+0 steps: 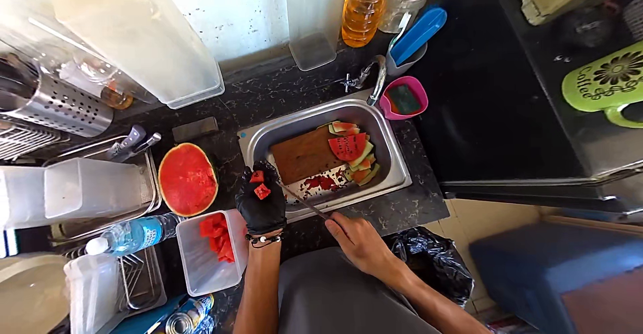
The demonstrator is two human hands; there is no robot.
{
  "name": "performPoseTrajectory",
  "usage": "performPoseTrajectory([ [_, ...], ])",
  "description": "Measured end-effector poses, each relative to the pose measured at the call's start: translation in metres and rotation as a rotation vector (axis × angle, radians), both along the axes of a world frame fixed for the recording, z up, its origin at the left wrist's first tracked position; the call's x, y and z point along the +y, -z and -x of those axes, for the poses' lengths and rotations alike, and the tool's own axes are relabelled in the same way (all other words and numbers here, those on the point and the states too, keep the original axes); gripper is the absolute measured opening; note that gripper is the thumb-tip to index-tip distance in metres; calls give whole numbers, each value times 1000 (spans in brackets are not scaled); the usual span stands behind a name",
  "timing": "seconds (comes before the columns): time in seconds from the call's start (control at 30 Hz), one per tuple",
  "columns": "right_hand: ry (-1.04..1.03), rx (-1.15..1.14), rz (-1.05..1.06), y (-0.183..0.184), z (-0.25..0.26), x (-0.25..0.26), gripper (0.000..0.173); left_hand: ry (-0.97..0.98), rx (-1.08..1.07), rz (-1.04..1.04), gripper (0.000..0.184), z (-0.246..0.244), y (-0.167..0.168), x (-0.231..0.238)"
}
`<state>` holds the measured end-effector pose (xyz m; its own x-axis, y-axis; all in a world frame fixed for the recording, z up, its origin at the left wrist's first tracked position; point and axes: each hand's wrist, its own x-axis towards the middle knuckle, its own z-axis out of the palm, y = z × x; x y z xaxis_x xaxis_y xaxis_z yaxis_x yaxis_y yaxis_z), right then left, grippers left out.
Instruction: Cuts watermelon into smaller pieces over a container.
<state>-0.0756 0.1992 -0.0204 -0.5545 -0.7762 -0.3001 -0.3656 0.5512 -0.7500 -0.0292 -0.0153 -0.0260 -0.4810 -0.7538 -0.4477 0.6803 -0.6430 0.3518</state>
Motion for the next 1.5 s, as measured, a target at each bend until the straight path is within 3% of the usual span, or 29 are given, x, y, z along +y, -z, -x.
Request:
performPoseTrajectory([
  [0.17, -101, 49, -74, -25, 2, 2, 56, 58, -80, 248, 37, -5, 8, 1],
  [0.37, -155, 142, -210, -42, 5, -3, 58, 9, -192, 585, 31, -8, 27, 1],
  [0.47, -162, 164, -258, -53, 3, -7, 59, -9, -258, 777, 32, -10, 18, 5],
  [0.57, -147, 194, -303, -57, -1, -14, 59, -5, -366, 822, 35, -15, 8, 18],
  [0.67, -106, 271, -270, -53, -6, -19, 57, -50, -357, 707, 34, -14, 5, 21],
  [0.83, -5, 351, -57, -35, -11, -17, 53, 4, -145, 286, 32, -11, -1, 12],
  [1.0, -98, 214, -141, -40, -3, -9, 58, 18, -191, 337, 22, -14, 6, 9],
  [1.23, -141, 177, -201, -41, 6, -8, 58, 77, -153, -41, 24, -8, 11, 7],
  [1.43, -134, -80, -99, -26, 9, -10, 55, 189, 77, -31, 34, -12, 4, 13],
  [1.5, -120, -243, -36, -16, 8, -10, 52, 214, 247, 0, 26, -7, -1, 16],
])
